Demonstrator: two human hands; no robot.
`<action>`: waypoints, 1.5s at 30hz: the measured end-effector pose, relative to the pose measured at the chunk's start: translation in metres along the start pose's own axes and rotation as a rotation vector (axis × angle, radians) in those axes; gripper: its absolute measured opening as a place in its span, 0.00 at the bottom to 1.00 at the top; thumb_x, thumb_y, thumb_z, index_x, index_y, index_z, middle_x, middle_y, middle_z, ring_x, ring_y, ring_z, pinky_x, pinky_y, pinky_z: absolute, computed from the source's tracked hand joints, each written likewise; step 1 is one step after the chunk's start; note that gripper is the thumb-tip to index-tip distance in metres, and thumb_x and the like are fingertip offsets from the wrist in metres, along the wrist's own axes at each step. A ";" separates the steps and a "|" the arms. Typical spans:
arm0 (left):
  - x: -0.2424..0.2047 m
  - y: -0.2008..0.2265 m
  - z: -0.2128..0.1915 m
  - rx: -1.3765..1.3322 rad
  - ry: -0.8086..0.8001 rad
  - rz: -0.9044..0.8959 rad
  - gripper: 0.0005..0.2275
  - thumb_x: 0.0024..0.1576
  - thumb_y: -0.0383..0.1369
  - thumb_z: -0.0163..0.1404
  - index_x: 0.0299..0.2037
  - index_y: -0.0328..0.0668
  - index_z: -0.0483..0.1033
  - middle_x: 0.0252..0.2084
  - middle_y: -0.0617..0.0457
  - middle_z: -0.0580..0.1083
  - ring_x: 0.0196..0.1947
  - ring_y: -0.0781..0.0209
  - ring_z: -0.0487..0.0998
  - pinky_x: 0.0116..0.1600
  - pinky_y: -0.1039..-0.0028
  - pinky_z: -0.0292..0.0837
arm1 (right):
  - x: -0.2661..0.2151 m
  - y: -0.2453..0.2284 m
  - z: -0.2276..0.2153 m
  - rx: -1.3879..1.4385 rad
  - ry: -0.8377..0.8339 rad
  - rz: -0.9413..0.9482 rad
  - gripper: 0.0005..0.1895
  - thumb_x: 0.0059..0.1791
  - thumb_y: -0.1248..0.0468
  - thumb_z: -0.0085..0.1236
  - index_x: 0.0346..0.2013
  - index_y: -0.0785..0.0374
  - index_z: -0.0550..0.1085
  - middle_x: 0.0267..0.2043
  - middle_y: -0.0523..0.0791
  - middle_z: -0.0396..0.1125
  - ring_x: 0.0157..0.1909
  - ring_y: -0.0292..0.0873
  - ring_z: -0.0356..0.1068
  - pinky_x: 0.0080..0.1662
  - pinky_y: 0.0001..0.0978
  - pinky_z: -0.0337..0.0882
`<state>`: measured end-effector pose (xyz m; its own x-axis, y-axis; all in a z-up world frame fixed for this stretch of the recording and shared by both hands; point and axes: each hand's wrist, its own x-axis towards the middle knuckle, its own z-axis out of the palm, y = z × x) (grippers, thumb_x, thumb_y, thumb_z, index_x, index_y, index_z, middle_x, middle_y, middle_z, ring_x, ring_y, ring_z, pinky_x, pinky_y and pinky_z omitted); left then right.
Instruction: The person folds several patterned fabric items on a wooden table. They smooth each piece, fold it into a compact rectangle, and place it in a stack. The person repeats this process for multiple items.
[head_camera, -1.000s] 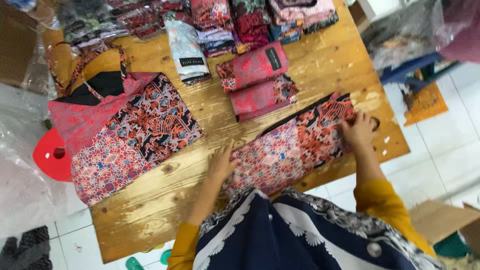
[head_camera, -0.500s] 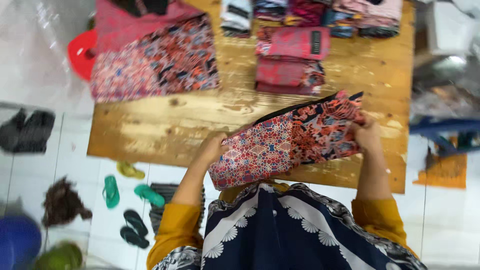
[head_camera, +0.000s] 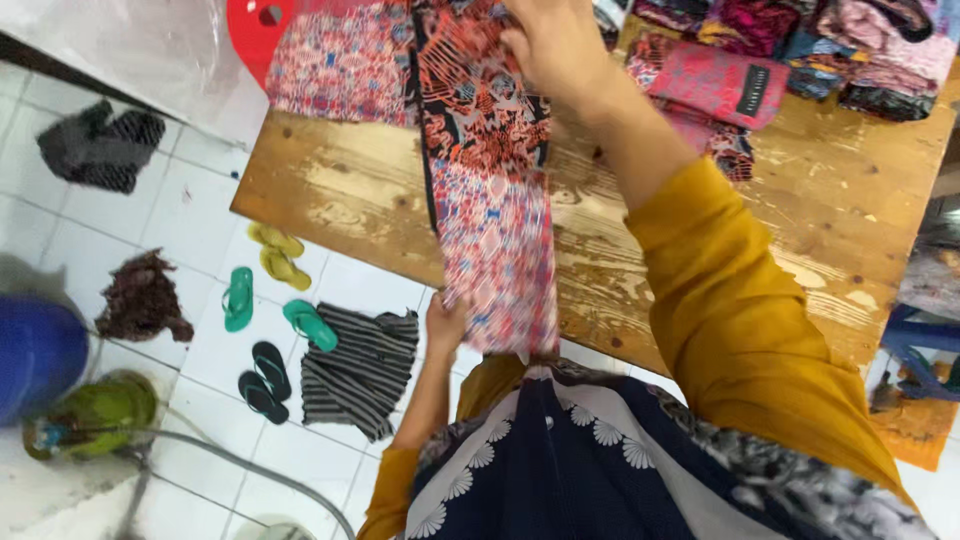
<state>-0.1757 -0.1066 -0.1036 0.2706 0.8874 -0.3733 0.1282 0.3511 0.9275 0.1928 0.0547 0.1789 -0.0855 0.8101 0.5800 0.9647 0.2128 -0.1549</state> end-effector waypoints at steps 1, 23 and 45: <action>0.003 -0.007 0.009 -0.067 0.012 -0.034 0.16 0.58 0.34 0.58 0.53 0.34 0.71 0.41 0.53 0.78 0.38 0.67 0.76 0.44 0.74 0.73 | -0.018 -0.009 0.012 0.130 -0.007 -0.017 0.14 0.53 0.68 0.59 0.53 0.65 0.74 0.49 0.56 0.71 0.51 0.64 0.69 0.52 0.55 0.68; 0.221 0.136 0.047 0.257 -0.048 0.403 0.29 0.55 0.27 0.61 0.67 0.39 0.65 0.59 0.44 0.72 0.56 0.52 0.77 0.58 0.63 0.76 | -0.075 0.024 0.191 0.916 -0.409 1.208 0.18 0.56 0.55 0.56 0.54 0.64 0.75 0.42 0.46 0.73 0.39 0.43 0.74 0.39 0.38 0.76; 0.442 0.183 0.079 0.552 0.093 0.739 0.13 0.66 0.34 0.49 0.58 0.43 0.75 0.57 0.41 0.76 0.56 0.40 0.75 0.61 0.54 0.68 | 0.004 0.120 0.228 0.286 -0.471 0.546 0.10 0.50 0.59 0.66 0.34 0.62 0.76 0.55 0.46 0.71 0.58 0.48 0.70 0.66 0.52 0.67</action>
<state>0.0427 0.3264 -0.1002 0.3900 0.8578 0.3347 0.3963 -0.4845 0.7799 0.2511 0.2084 -0.0199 0.2245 0.9740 -0.0292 0.8044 -0.2022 -0.5586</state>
